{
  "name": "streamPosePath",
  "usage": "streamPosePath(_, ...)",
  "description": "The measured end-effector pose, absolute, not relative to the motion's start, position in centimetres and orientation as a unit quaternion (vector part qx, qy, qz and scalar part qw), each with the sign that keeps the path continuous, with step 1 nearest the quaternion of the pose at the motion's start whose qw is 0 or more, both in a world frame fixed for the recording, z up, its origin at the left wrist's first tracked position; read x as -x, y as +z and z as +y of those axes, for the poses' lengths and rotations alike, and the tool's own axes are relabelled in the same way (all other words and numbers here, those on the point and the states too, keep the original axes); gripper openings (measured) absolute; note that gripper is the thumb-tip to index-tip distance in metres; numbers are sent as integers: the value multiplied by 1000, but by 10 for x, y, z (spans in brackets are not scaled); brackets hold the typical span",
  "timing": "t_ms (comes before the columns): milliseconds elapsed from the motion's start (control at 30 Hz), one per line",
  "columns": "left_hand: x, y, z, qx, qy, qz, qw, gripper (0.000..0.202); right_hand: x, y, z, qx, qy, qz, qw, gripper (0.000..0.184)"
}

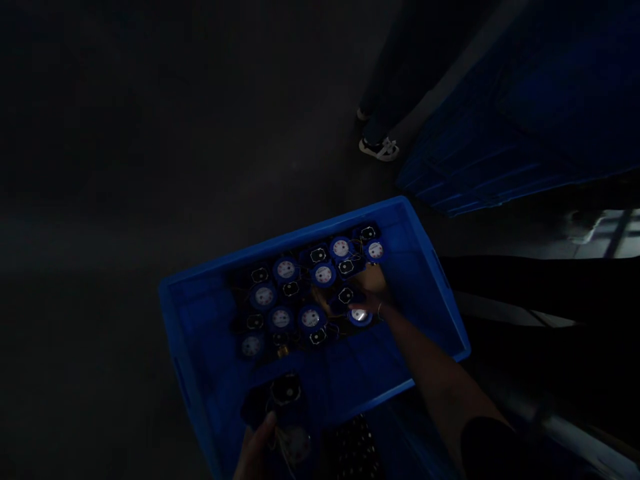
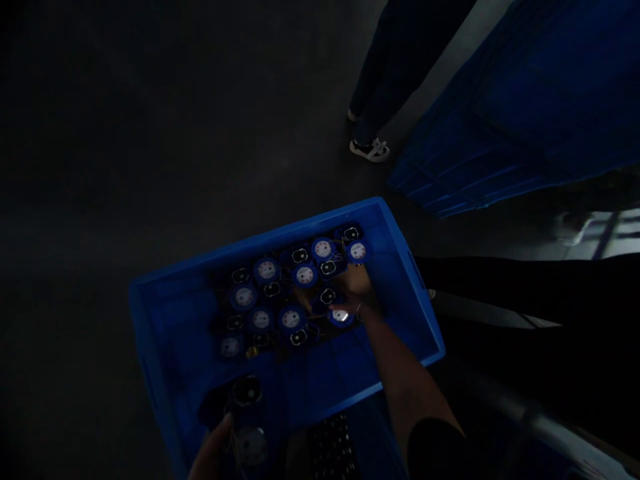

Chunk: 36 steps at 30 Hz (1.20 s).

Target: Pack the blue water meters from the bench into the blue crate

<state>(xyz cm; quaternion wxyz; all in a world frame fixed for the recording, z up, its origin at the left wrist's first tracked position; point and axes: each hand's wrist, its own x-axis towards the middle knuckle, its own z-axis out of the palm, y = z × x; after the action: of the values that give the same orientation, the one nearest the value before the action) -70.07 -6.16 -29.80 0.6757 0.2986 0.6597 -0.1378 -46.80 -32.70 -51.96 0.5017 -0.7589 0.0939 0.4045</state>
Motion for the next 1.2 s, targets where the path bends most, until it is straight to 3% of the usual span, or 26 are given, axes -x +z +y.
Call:
streamPosePath(267, 668, -322, -86, -345, -124, 631, 684, 50, 499, -520, -323, 699, 400, 141, 577, 52)
streamPosePath(433, 636, -318, -108, -369, -139, 555, 733, 65, 502, -523, -324, 673, 392, 143, 611, 58)
streamPosePath(600, 628, -325, -123, -392, -151, 550, 722, 64, 501, -524, -316, 659, 378, 161, 631, 59)
streamPosePath(800, 612, -340, -151, -407, -157, 528, 729, 56, 513, -457, -338, 640, 387, 207, 631, 42)
streamPosePath(900, 593, -347, -178, -412, -182, 475, 756, 50, 526, -404, -355, 568, 449, 163, 670, 53)
streamPosePath(967, 581, -354, -200, -394, -192, 433, 787, 51, 529, -381, -361, 596, 424, 169, 660, 63)
streamPosePath(1067, 566, -366, -229, -371, -199, 398, 815, 60, 524, -373, -369, 668, 332, 263, 612, 58)
streamPosePath(1200, 553, -379, -252, -385, -197, 378, 819, 67, 510, -386, -381, 647, 287, 328, 626, 53)
